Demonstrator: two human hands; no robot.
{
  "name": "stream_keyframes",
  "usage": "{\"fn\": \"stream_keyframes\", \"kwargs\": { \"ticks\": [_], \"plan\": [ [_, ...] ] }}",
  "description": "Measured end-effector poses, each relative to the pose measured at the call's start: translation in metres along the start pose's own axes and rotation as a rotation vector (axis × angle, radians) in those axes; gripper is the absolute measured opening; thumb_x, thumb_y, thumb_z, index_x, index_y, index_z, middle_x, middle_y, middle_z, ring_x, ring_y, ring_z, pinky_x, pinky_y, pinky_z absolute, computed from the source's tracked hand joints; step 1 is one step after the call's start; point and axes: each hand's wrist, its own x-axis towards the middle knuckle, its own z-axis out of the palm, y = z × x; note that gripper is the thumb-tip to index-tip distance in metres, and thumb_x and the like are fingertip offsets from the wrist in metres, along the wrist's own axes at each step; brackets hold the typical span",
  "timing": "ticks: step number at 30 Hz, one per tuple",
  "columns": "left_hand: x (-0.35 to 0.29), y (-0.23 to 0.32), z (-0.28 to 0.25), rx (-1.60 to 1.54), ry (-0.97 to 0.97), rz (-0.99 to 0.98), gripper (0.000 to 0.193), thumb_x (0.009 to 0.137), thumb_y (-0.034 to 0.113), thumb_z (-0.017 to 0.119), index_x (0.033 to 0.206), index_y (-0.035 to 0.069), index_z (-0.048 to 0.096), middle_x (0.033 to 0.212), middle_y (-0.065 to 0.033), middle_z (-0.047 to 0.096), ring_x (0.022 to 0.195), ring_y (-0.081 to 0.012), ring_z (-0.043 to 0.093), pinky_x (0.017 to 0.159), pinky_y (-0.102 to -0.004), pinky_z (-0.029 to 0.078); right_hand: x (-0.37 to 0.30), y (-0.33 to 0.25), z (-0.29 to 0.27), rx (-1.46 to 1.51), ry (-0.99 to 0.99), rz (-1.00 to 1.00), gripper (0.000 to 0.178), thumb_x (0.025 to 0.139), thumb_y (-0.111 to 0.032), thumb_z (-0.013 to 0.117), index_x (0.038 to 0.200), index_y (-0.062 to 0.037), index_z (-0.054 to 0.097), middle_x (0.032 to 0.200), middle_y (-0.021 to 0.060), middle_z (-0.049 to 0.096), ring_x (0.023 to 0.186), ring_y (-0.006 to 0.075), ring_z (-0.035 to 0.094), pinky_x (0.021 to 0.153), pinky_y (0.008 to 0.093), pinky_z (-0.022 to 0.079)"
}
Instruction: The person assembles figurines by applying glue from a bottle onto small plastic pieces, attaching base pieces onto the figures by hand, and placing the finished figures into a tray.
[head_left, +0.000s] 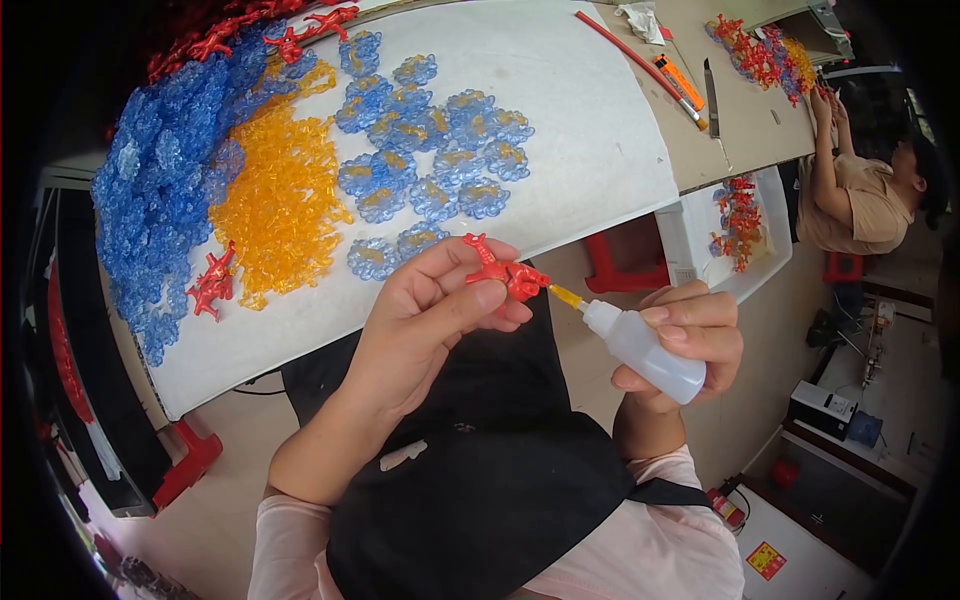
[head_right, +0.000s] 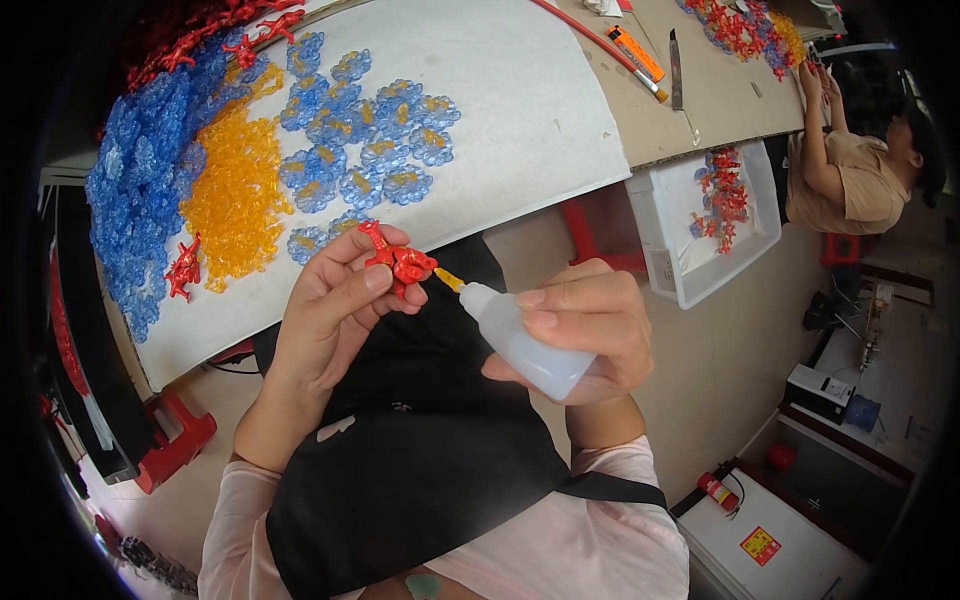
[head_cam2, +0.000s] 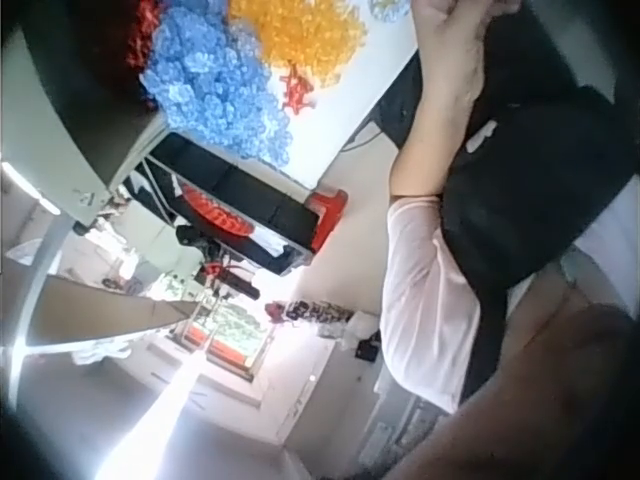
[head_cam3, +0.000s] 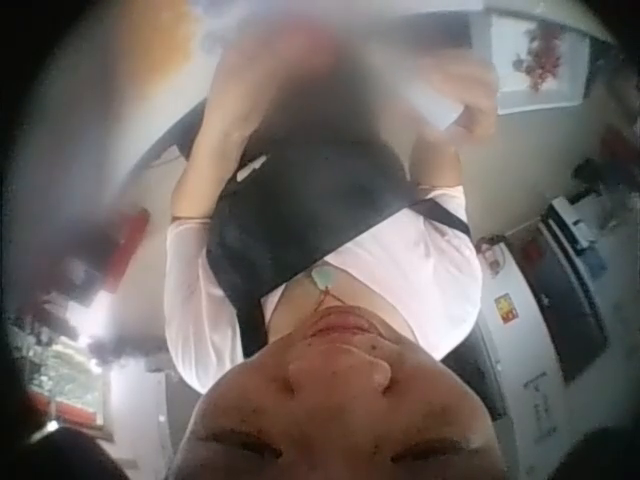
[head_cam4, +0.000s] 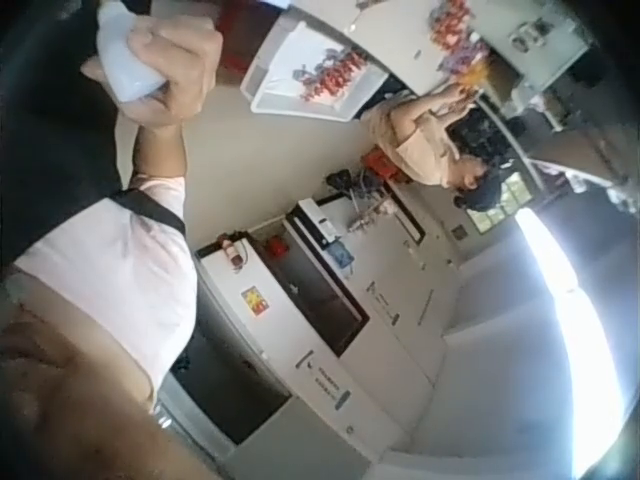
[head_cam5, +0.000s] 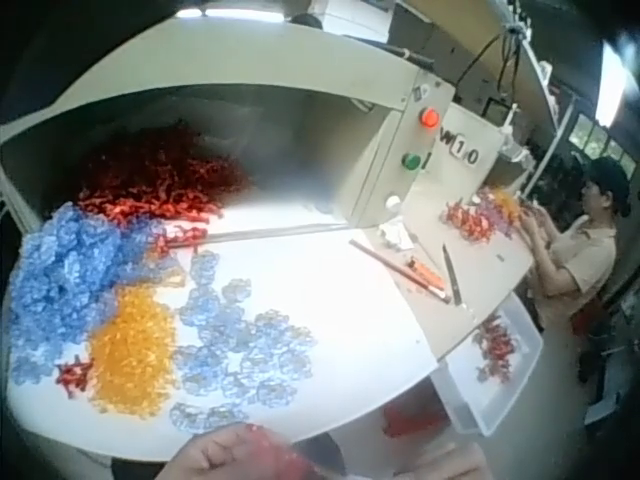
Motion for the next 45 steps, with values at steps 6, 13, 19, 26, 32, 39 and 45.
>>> {"fn": "stream_keyframes", "kwargs": {
  "ticks": [6,13,19,26,32,39,45],
  "plan": [
    [-0.003,0.013,-0.019,-0.088,0.044,0.125,0.026,0.083,0.011,0.051,0.105,-0.001,0.048,0.096,-0.0122,0.057,0.078,-0.0165,0.058,0.071,-0.0259,0.047,0.003,0.012,-0.009,0.099,0.059,0.139,0.037,0.061,-0.004,0.075,0.086,-0.0044,0.047,0.090,0.0151,0.052,0.078,0.0217,0.056,0.068,0.0289,0.050],
    [-0.018,0.033,-0.046,-0.067,0.147,0.292,0.028,0.083,0.012,0.050,0.108,-0.001,0.047,0.095,-0.0121,0.058,0.078,-0.0171,0.059,0.072,-0.0266,0.048,0.046,0.094,0.004,0.143,-0.224,0.413,0.028,0.068,0.014,0.054,0.091,-0.0013,0.050,0.090,0.0113,0.053,0.081,0.0206,0.056,0.071,0.0299,0.048],
    [-0.015,0.021,-0.042,-0.059,0.230,0.329,0.030,0.080,0.010,0.052,0.107,0.000,0.046,0.096,-0.0097,0.053,0.088,-0.0172,0.053,0.070,-0.0281,0.044,0.079,0.131,-0.003,-0.296,-0.636,-0.009,0.042,0.052,0.008,0.058,0.091,-0.0079,0.059,0.098,0.0077,0.058,0.094,0.0236,0.055,0.079,0.0313,0.045],
    [-0.023,0.023,-0.050,-0.119,0.298,0.331,0.032,0.082,0.006,0.050,0.111,0.000,0.041,0.092,-0.0116,0.054,0.074,-0.0150,0.054,0.066,-0.0227,0.047,0.060,0.114,-0.005,-0.361,-0.611,0.018,0.029,0.058,-0.004,0.066,0.085,-0.0087,0.056,0.093,0.0023,0.054,0.079,0.0203,0.055,0.066,0.0317,0.046],
    [-0.013,0.019,-0.042,-0.107,0.244,0.276,0.032,0.081,0.006,0.052,0.110,0.000,0.041,0.089,-0.0132,0.055,0.073,-0.0163,0.055,0.067,-0.0236,0.047,0.031,0.095,-0.027,-0.587,-0.519,-0.080,0.032,0.058,-0.008,0.068,0.087,-0.0085,0.056,0.097,0.0029,0.055,0.076,0.0173,0.056,0.061,0.0274,0.048],
    [-0.015,0.018,-0.039,-0.113,0.236,0.231,0.032,0.079,0.007,0.053,0.109,0.000,0.043,0.091,-0.0141,0.056,0.072,-0.0171,0.056,0.066,-0.0253,0.048,0.025,0.077,-0.037,-0.605,-0.610,-0.057,0.047,0.054,-0.006,0.066,0.100,-0.0100,0.056,0.106,0.0046,0.055,0.071,0.0169,0.056,0.056,0.0256,0.048],
    [0.000,0.012,-0.022,-0.136,-0.018,0.069,0.025,0.080,0.006,0.052,0.103,-0.001,0.048,0.091,-0.0138,0.057,0.072,-0.0179,0.058,0.067,-0.0270,0.047,-0.002,0.082,-0.052,-0.755,-0.490,-0.241,0.037,0.060,0.000,0.054,0.096,-0.0068,0.057,0.096,0.0053,0.059,0.055,0.0152,0.050,0.047,0.0236,0.042]
  ]
}}
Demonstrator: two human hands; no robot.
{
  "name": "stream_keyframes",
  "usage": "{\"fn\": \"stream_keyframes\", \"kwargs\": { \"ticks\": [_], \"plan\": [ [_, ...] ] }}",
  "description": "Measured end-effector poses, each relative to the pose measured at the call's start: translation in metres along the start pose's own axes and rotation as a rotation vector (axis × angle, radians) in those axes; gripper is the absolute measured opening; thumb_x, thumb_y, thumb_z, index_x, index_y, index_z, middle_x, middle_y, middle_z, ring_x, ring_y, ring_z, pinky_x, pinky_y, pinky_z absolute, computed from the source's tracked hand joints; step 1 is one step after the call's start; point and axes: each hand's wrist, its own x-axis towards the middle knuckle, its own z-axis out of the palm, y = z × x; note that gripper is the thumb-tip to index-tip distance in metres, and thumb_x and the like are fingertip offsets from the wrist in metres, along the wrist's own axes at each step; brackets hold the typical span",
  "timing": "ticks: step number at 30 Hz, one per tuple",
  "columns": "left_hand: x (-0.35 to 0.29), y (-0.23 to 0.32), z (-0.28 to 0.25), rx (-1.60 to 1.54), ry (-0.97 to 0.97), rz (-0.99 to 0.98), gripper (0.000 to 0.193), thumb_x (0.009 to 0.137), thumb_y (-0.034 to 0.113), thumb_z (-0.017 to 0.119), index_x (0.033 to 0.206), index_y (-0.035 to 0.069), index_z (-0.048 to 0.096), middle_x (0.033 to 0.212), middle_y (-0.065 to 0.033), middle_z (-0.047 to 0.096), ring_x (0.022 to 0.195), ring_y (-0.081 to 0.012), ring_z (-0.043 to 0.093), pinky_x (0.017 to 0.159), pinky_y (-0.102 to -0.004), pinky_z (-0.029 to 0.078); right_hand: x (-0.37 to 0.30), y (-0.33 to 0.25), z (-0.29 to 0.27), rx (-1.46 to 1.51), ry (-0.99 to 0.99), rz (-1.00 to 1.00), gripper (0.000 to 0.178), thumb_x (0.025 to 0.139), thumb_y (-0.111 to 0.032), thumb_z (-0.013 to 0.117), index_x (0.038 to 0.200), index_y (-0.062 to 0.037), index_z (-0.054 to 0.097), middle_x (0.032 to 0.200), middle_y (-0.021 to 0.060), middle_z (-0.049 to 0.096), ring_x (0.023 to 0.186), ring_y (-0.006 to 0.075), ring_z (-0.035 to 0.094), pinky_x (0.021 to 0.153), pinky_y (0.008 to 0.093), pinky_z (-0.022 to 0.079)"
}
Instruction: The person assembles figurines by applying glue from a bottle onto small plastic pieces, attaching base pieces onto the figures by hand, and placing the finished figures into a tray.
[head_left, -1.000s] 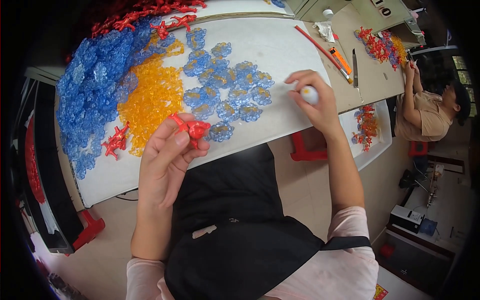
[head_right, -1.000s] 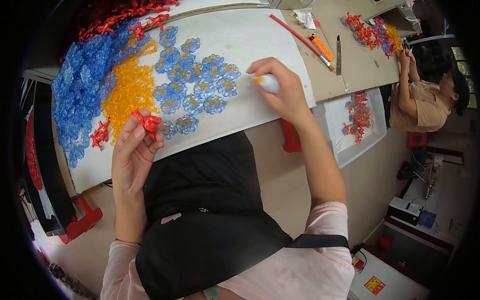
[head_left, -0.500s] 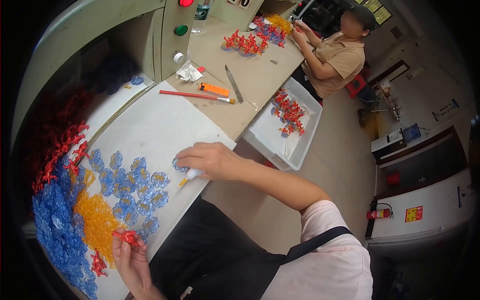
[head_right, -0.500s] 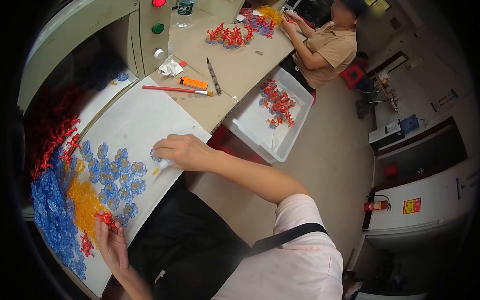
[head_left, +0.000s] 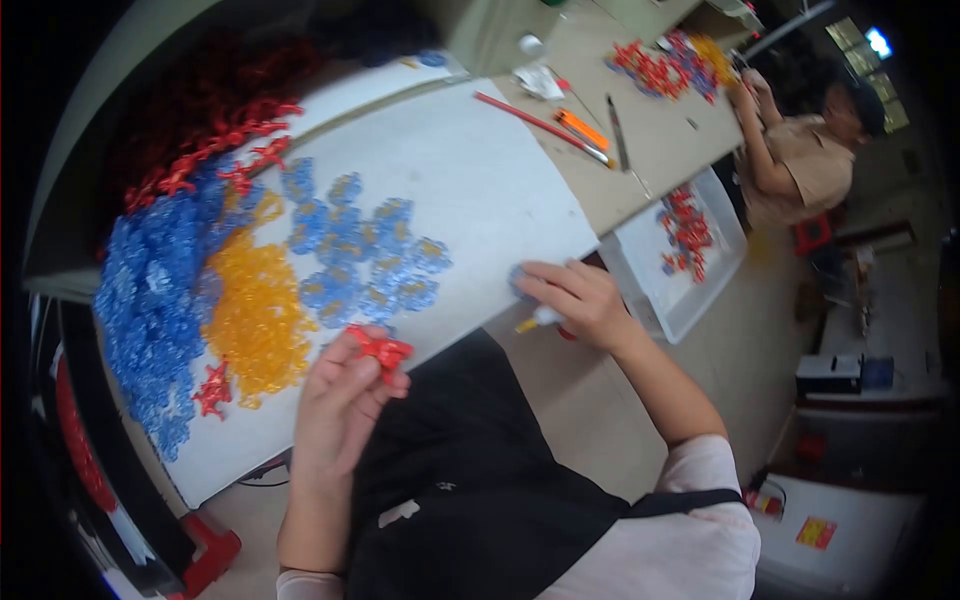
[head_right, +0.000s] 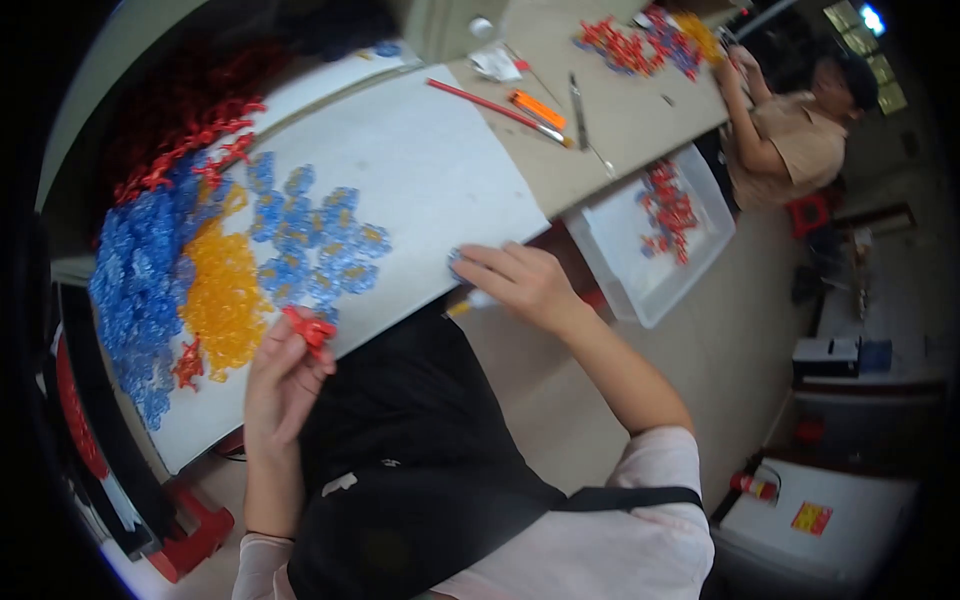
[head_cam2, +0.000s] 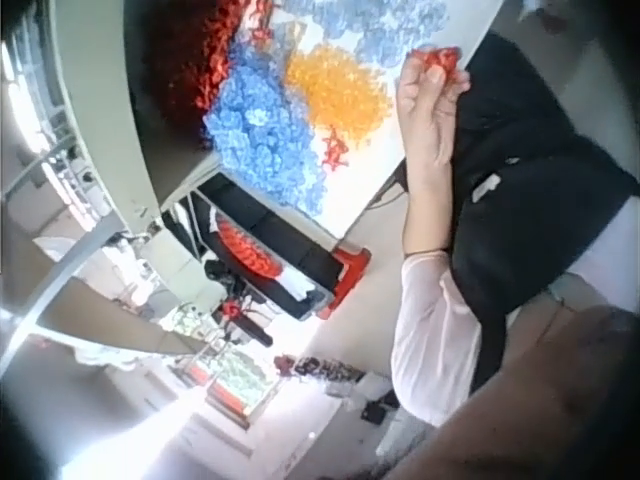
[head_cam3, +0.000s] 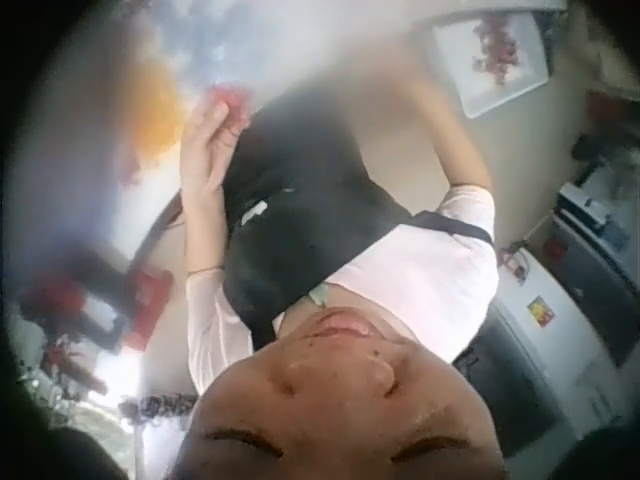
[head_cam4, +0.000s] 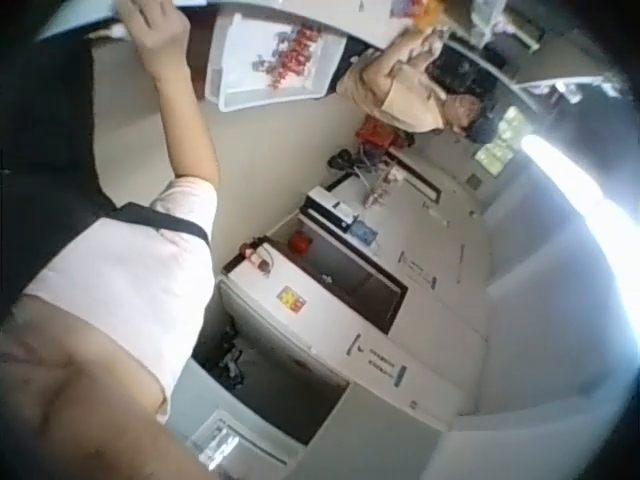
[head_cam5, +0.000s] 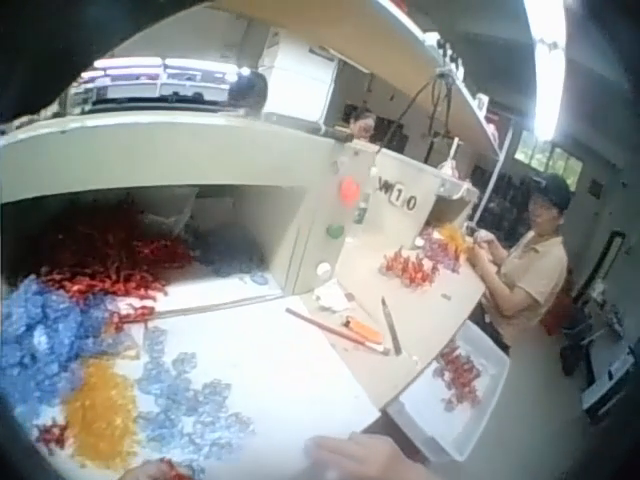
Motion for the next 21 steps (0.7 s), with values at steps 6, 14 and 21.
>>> {"fn": "stream_keyframes", "kwargs": {
  "ticks": [6,14,21],
  "plan": [
    [-0.006,-0.005,0.003,0.014,0.038,-0.039,0.024,0.080,0.006,0.053,0.103,-0.001,0.049,0.091,-0.0128,0.058,0.074,-0.0155,0.058,0.067,-0.0253,0.047,0.006,-0.017,0.005,0.413,0.075,0.159,0.041,0.052,0.004,0.064,0.092,-0.0021,0.058,0.089,0.0121,0.061,0.069,0.0235,0.058,0.058,0.0283,0.047],
    [-0.008,-0.005,0.010,0.065,-0.049,-0.108,0.025,0.080,0.006,0.054,0.104,0.000,0.049,0.092,-0.0099,0.058,0.074,-0.0131,0.058,0.068,-0.0233,0.046,0.032,-0.054,-0.007,1.142,0.102,0.331,0.019,0.069,0.000,0.063,0.086,-0.0012,0.055,0.082,0.0133,0.058,0.076,0.0208,0.057,0.065,0.0293,0.046],
    [-0.009,-0.009,0.009,0.081,-0.096,-0.116,0.022,0.080,0.006,0.054,0.101,0.001,0.052,0.089,-0.0074,0.058,0.072,-0.0117,0.057,0.066,-0.0221,0.045,0.042,-0.066,-0.012,1.317,0.055,0.348,0.023,0.067,0.003,0.065,0.089,0.0010,0.058,0.082,0.0146,0.061,0.076,0.0226,0.060,0.069,0.0306,0.048]
  ]
}}
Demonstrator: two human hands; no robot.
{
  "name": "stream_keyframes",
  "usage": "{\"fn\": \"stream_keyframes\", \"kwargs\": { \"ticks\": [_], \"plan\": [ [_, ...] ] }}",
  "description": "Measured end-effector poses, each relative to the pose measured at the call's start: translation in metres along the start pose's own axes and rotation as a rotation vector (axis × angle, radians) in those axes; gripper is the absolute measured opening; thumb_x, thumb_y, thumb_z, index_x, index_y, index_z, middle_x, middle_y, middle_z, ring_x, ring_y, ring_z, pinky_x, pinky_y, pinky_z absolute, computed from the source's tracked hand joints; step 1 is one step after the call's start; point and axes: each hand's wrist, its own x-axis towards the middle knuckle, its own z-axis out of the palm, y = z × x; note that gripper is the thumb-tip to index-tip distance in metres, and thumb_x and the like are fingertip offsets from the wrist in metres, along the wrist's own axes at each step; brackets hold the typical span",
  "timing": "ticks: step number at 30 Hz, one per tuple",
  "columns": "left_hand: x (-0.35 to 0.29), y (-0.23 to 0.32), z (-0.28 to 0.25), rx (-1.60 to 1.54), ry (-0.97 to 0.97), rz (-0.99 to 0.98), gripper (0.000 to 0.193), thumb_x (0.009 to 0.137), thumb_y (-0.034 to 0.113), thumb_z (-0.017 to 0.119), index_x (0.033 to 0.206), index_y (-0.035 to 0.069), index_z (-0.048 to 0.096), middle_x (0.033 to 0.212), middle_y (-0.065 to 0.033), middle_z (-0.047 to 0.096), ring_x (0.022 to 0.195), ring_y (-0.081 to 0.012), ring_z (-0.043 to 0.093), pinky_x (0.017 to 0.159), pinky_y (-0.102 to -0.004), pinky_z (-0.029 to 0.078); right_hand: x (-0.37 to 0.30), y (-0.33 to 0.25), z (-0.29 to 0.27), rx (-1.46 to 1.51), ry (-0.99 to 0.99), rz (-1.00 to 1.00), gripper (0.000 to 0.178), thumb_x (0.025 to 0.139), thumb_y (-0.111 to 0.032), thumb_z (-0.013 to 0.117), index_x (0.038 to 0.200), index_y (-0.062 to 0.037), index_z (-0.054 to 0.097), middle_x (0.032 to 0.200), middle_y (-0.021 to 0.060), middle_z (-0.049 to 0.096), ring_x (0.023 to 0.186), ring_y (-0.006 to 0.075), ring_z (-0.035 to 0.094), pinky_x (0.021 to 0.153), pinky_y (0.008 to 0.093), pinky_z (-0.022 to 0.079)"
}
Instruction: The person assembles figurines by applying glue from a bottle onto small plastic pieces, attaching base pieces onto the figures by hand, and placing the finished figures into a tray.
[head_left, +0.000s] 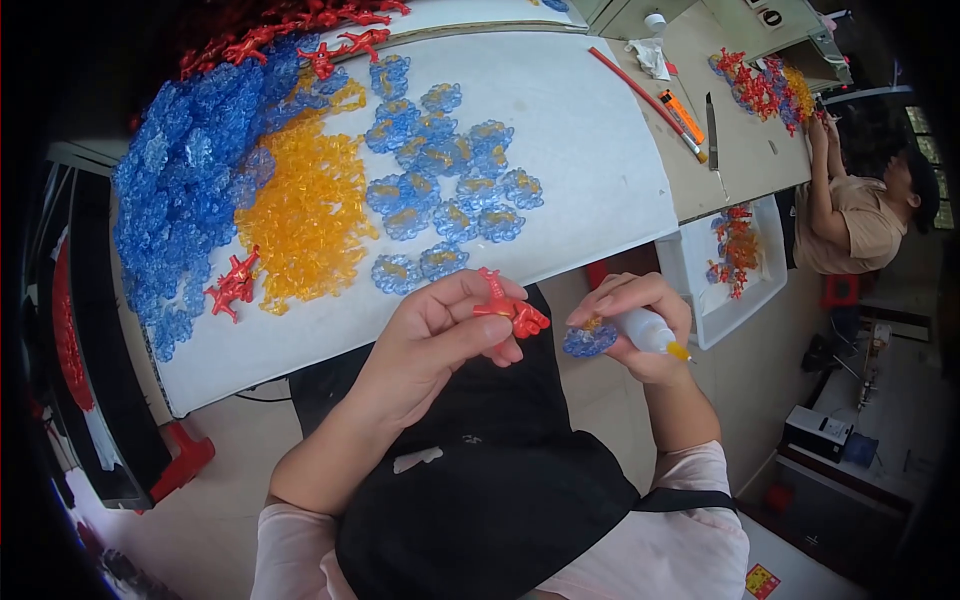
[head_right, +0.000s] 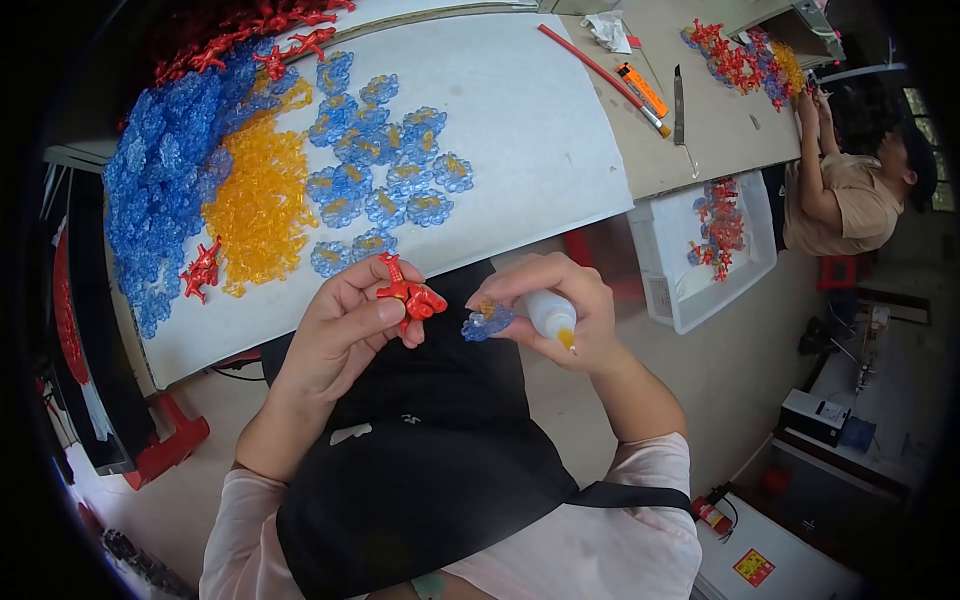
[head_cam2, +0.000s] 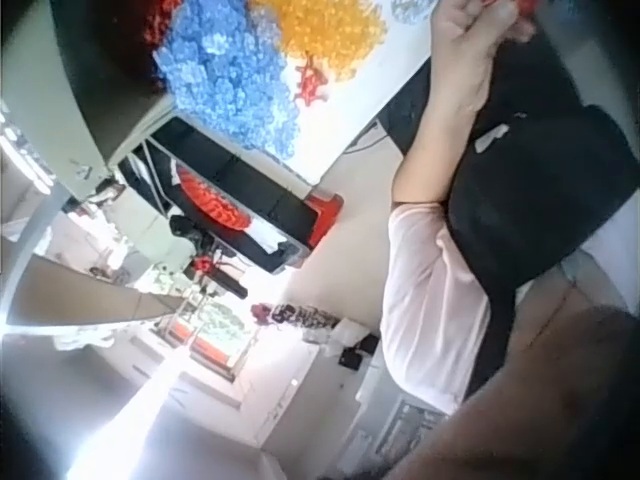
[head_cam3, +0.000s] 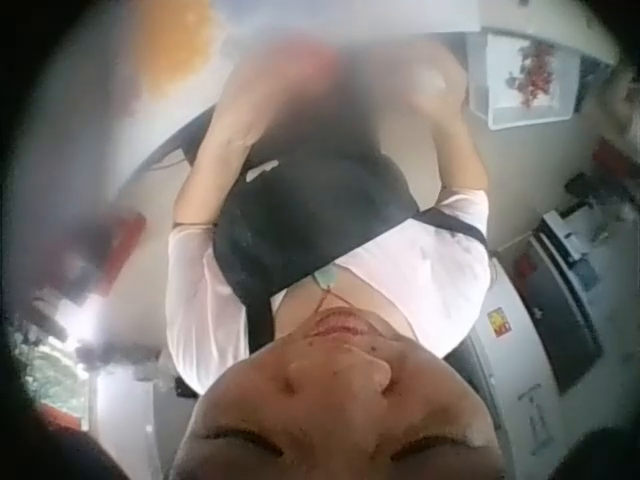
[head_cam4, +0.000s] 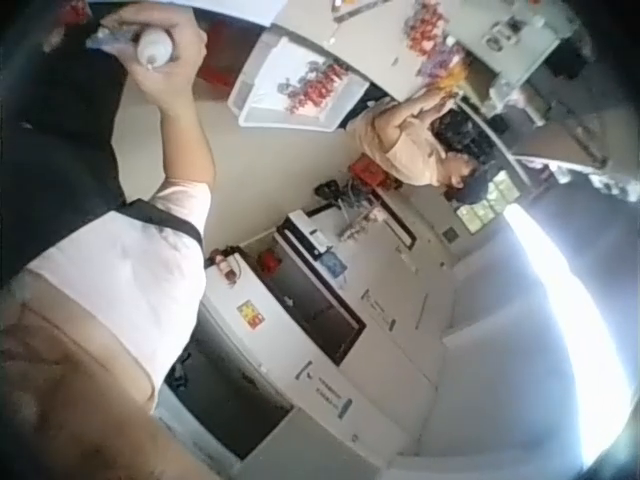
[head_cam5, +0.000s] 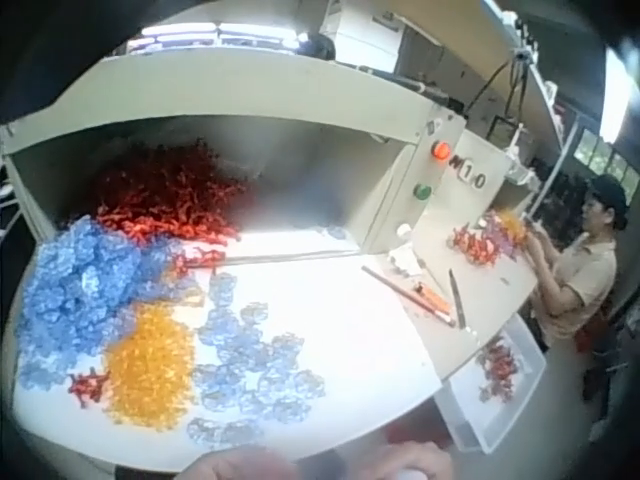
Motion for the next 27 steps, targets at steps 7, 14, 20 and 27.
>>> {"fn": "stream_keyframes", "kwargs": {
  "ticks": [7,14,20,27],
  "plan": [
    [-0.001,0.000,0.004,0.038,0.001,-0.012,0.020,0.080,0.006,0.054,0.100,0.001,0.052,0.085,-0.0058,0.058,0.067,-0.0098,0.056,0.064,-0.0203,0.045,0.009,0.001,0.000,-0.140,-0.088,-0.115,0.016,0.072,-0.009,0.065,0.083,-0.0005,0.058,0.081,0.0149,0.059,0.068,0.0216,0.058,0.060,0.0276,0.046],
    [-0.001,-0.001,0.008,0.066,0.007,-0.011,0.021,0.078,0.004,0.055,0.099,-0.001,0.051,0.080,-0.0063,0.058,0.065,-0.0107,0.055,0.062,-0.0218,0.045,0.011,0.000,0.000,-0.223,-0.125,-0.149,0.013,0.071,-0.006,0.064,0.082,0.0002,0.059,0.081,0.0161,0.060,0.068,0.0224,0.058,0.059,0.0274,0.046],
    [-0.002,-0.001,0.005,0.071,-0.023,-0.013,0.021,0.081,0.005,0.054,0.101,0.000,0.051,0.085,-0.0055,0.058,0.068,-0.0090,0.055,0.065,-0.0210,0.045,0.012,-0.001,0.001,-0.260,-0.137,-0.155,0.014,0.072,-0.008,0.064,0.082,0.0004,0.060,0.080,0.0156,0.059,0.067,0.0229,0.058,0.058,0.0275,0.047],
    [-0.003,0.000,0.008,0.090,0.006,0.006,0.018,0.079,0.002,0.055,0.097,0.000,0.051,0.101,-0.0063,0.054,0.074,-0.0097,0.055,0.067,-0.0217,0.046,0.010,-0.003,0.002,-0.296,-0.117,-0.140,0.013,0.072,-0.008,0.064,0.081,0.0007,0.060,0.078,0.0153,0.059,0.067,0.0232,0.059,0.057,0.0279,0.047]
  ]
}}
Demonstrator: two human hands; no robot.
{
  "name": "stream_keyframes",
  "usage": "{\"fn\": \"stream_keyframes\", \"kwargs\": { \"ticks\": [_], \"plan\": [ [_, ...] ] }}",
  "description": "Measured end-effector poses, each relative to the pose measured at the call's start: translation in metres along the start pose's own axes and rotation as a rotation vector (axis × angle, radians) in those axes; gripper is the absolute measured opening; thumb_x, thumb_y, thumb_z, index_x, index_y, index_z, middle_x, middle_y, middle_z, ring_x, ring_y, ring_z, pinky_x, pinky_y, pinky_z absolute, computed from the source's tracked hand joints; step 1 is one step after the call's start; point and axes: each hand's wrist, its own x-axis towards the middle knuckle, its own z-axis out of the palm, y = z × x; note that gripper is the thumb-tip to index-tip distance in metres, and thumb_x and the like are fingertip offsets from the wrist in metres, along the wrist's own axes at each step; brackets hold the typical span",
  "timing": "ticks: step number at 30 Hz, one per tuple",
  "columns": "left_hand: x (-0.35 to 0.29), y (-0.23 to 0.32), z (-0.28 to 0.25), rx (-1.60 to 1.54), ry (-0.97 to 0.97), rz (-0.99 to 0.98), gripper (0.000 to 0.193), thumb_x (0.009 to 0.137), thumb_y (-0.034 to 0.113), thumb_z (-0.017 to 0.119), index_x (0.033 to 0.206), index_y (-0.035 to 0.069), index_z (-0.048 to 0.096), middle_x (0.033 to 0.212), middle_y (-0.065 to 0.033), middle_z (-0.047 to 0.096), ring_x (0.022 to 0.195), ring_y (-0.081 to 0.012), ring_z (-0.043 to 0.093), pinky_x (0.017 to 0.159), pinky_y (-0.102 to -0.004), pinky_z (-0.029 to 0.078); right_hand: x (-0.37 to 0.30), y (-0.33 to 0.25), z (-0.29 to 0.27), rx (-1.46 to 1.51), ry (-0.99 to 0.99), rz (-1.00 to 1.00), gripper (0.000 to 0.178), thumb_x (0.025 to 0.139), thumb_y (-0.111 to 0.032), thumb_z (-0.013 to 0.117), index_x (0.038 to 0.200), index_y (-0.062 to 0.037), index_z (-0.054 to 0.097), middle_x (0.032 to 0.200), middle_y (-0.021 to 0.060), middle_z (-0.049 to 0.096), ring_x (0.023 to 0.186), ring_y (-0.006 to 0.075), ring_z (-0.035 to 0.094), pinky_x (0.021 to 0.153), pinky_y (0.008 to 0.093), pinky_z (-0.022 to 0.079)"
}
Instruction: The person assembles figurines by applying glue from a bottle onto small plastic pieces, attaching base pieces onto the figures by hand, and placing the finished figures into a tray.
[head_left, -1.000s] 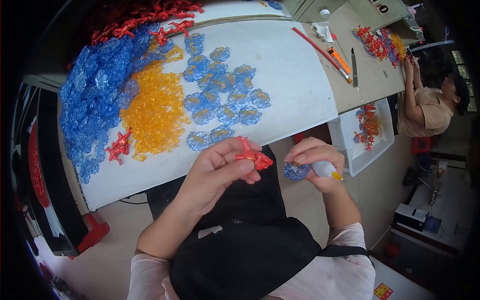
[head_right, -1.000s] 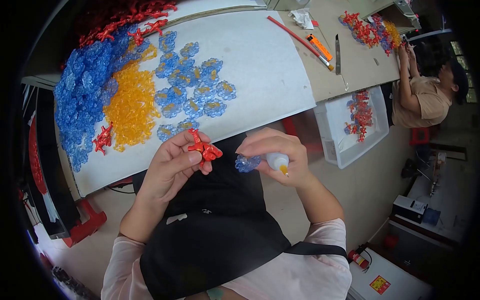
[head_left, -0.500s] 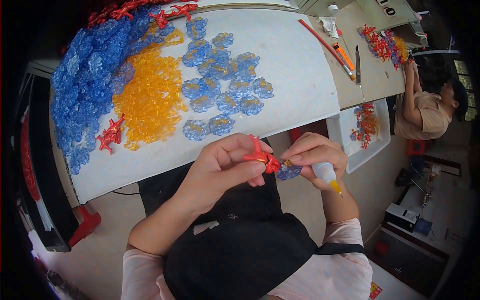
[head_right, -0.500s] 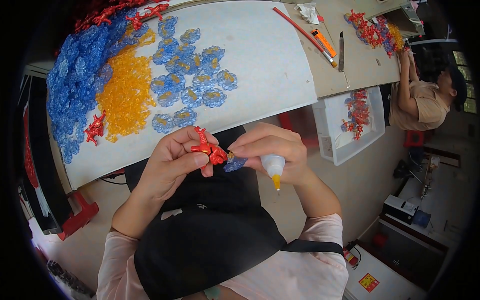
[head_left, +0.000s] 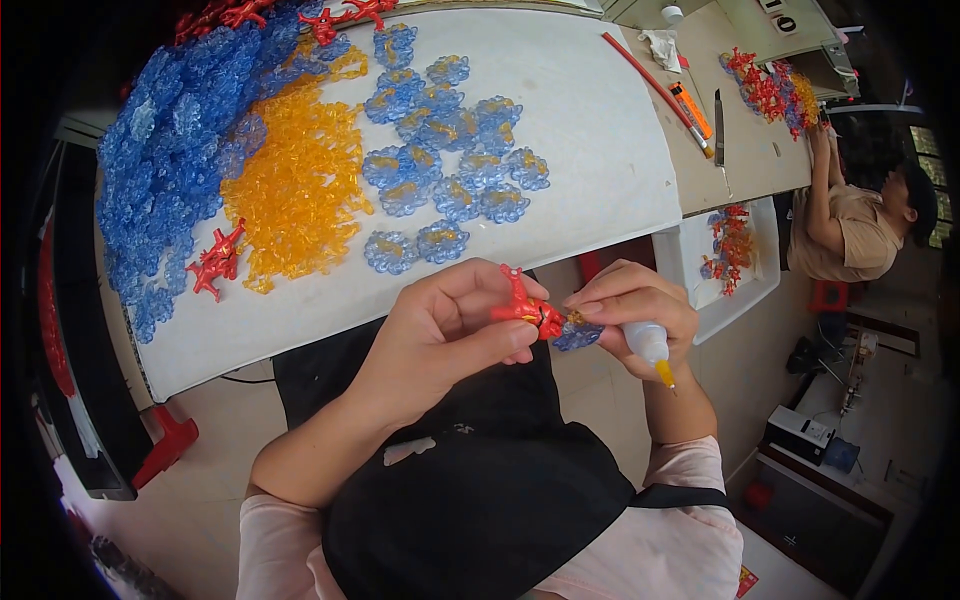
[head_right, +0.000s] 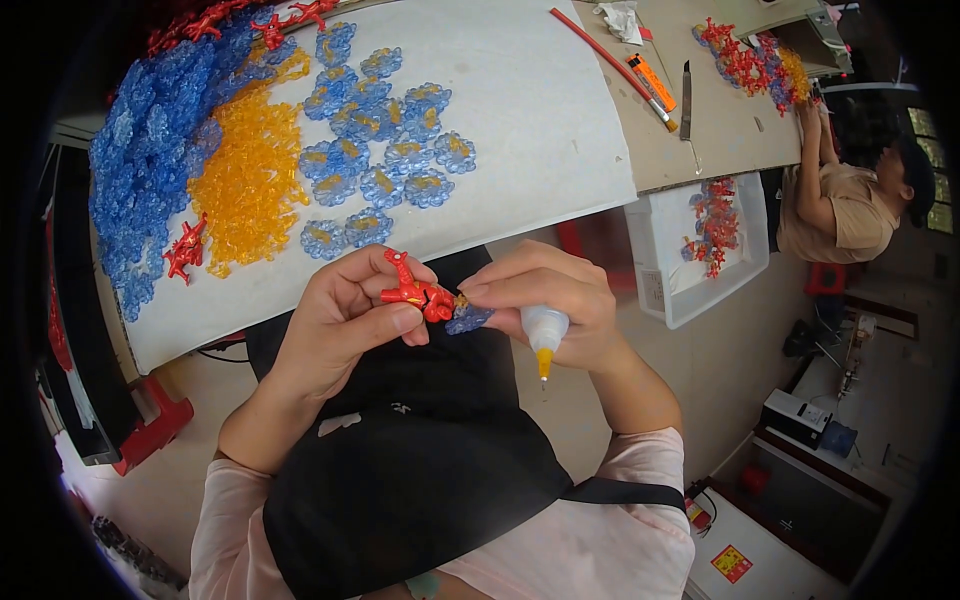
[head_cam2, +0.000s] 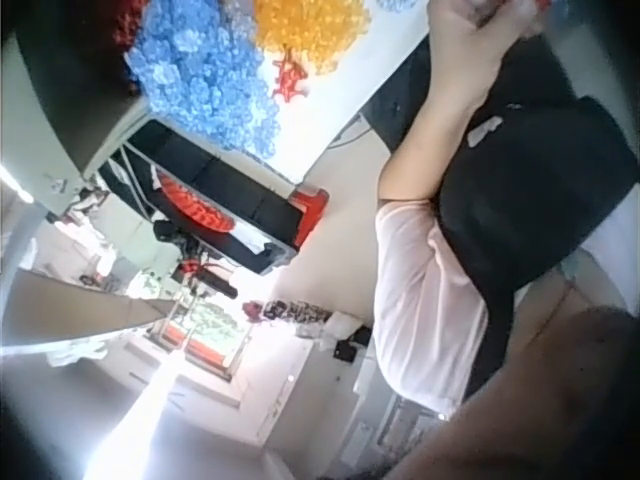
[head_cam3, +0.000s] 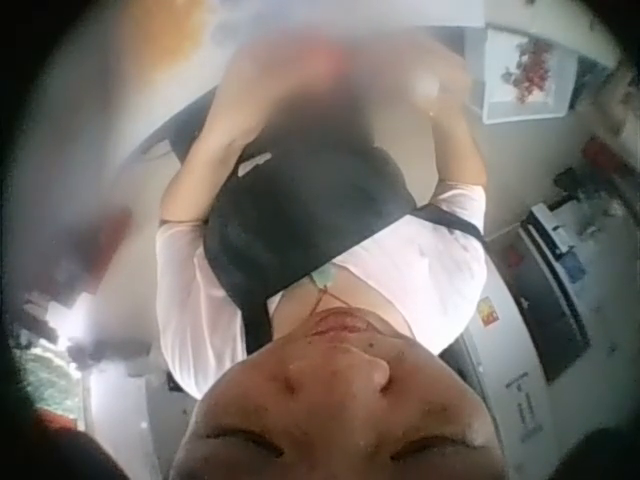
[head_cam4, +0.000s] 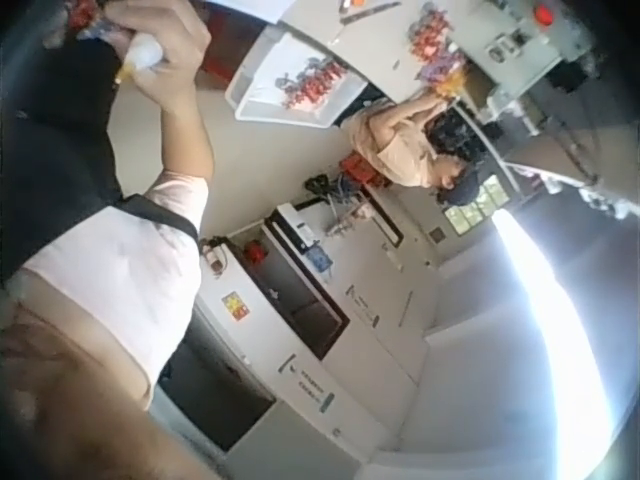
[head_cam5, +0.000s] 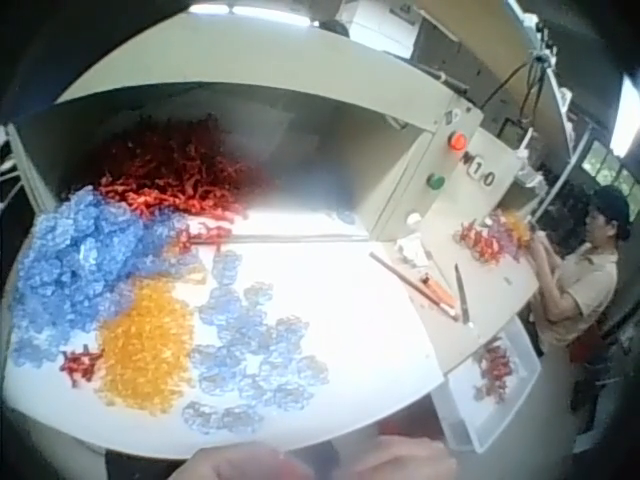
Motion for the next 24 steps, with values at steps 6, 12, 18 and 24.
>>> {"fn": "stream_keyframes", "kwargs": {
  "ticks": [6,12,18,24],
  "plan": [
    [-0.0003,-0.0013,-0.0013,0.002,-0.015,-0.003,0.017,0.079,0.002,0.055,0.095,0.000,0.052,0.101,-0.0077,0.055,0.073,-0.0090,0.055,0.067,-0.0207,0.046,-0.0014,-0.0025,-0.0019,-0.063,-0.019,0.006,0.013,0.072,-0.008,0.065,0.080,0.0007,0.061,0.079,0.0152,0.060,0.067,0.0230,0.059,0.057,0.0273,0.047],
    [0.0041,0.0042,0.0014,-0.018,0.031,-0.110,0.013,0.075,-0.003,0.056,0.087,0.001,0.052,0.096,-0.0107,0.056,0.067,-0.0104,0.057,0.061,-0.0213,0.048,0.0014,-0.0007,-0.0065,-0.075,-0.088,-0.046,0.020,0.065,-0.004,0.067,0.084,-0.0009,0.061,0.083,0.0132,0.061,0.068,0.0205,0.060,0.055,0.0260,0.046],
    [0.0022,-0.0007,0.0042,0.095,0.051,0.093,0.013,0.075,-0.002,0.057,0.086,0.001,0.052,0.097,-0.0110,0.056,0.069,-0.0104,0.057,0.062,-0.0218,0.049,-0.0002,-0.0012,-0.0018,-0.080,-0.014,0.030,0.020,0.064,-0.004,0.067,0.083,-0.0004,0.062,0.083,0.0130,0.061,0.068,0.0206,0.060,0.055,0.0259,0.046],
    [0.0052,0.0071,0.0017,0.086,0.016,-0.053,0.012,0.075,-0.002,0.058,0.086,0.001,0.052,0.096,-0.0106,0.057,0.071,-0.0100,0.056,0.062,-0.0215,0.048,0.0049,-0.0011,-0.0060,-0.074,-0.129,-0.023,0.019,0.064,-0.004,0.067,0.083,0.0000,0.062,0.082,0.0129,0.061,0.068,0.0211,0.060,0.055,0.0265,0.047]
  ]
}}
